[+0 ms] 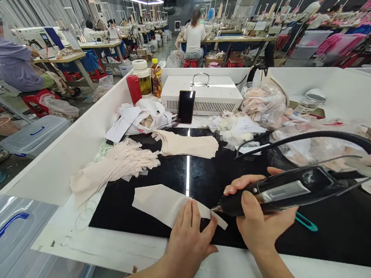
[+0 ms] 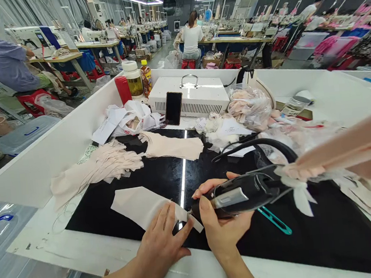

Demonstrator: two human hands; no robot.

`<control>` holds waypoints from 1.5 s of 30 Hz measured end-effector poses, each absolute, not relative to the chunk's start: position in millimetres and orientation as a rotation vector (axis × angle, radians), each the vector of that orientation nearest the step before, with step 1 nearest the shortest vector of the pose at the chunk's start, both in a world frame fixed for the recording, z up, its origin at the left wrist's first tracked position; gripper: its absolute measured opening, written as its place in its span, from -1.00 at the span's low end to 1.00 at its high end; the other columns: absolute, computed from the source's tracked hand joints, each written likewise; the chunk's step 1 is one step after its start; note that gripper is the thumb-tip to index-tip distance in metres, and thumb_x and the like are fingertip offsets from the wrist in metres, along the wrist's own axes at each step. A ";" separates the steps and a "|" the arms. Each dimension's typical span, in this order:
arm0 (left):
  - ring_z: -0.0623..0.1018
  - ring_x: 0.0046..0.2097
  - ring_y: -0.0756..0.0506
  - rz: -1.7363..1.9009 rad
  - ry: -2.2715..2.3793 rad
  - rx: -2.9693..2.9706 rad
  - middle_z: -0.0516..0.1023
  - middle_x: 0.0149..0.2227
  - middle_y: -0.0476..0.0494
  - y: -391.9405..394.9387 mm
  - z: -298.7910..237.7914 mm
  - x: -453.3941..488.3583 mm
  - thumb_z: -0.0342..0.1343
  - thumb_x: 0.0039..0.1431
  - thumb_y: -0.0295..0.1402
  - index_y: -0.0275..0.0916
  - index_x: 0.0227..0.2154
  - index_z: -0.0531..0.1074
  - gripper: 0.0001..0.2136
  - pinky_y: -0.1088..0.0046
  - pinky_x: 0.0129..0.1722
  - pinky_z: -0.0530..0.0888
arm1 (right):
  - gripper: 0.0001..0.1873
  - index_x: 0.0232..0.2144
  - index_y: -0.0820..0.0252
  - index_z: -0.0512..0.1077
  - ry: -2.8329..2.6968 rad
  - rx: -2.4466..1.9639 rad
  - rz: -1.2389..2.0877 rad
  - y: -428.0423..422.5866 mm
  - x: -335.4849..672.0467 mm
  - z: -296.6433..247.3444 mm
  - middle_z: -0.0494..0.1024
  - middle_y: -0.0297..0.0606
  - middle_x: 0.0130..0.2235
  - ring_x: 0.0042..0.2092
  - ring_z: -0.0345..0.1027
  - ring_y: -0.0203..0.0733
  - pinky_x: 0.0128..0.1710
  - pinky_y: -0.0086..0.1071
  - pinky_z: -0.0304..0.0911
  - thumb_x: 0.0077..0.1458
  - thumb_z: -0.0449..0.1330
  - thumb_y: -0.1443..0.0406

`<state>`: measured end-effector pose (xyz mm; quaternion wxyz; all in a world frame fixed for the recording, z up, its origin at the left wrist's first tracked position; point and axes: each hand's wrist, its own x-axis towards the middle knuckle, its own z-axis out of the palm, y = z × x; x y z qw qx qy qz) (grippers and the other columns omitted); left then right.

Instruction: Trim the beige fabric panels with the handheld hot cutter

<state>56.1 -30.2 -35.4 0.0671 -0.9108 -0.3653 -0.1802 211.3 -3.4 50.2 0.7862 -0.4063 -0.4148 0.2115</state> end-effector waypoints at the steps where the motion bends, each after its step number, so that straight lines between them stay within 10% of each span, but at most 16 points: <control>1: 0.59 0.23 -0.51 -0.543 -1.102 -2.750 0.54 0.24 -0.52 -30.5 -36.7 55.9 0.55 -0.23 0.22 -0.09 0.28 0.39 0.00 -0.06 0.12 0.63 | -0.47 0.11 -0.05 0.37 -0.895 -0.881 0.453 -3.4 211.4 49.8 0.59 -0.46 -0.30 -0.37 0.50 -0.24 -0.30 -0.22 0.51 0.16 0.40 0.40; 11: 0.58 0.23 -0.50 -0.578 -1.077 -2.797 0.53 0.24 -0.50 -26.8 -31.4 51.3 0.55 -0.21 0.21 -0.10 0.25 0.41 -0.04 -0.04 0.12 0.63 | -0.49 0.10 -0.05 0.37 -0.865 -0.899 0.461 -2.3 208.5 53.2 0.61 -0.47 -0.31 -0.38 0.50 -0.27 -0.31 -0.26 0.53 0.18 0.37 0.43; 23: 0.64 0.09 -0.25 -0.599 -1.113 -3.020 0.58 0.07 -0.30 -7.0 0.9 27.4 0.26 0.44 -0.25 -0.30 0.20 0.38 -0.61 0.21 0.09 0.65 | -0.49 0.10 -0.05 0.39 -0.906 -0.865 0.456 -11.6 206.9 54.7 0.60 -0.43 -0.30 -0.36 0.50 -0.25 -0.32 -0.26 0.53 0.18 0.40 0.42; 45: 0.59 0.09 -0.35 -0.573 -0.930 -2.873 0.59 -0.03 -0.27 -12.1 -12.1 34.0 0.58 -0.06 0.04 -0.18 0.16 0.49 -0.23 -0.01 0.15 0.59 | -0.47 0.11 -0.01 0.38 -0.902 -0.868 0.465 -17.6 205.2 51.2 0.59 -0.43 -0.29 -0.35 0.50 -0.23 -0.31 -0.26 0.52 0.16 0.40 0.42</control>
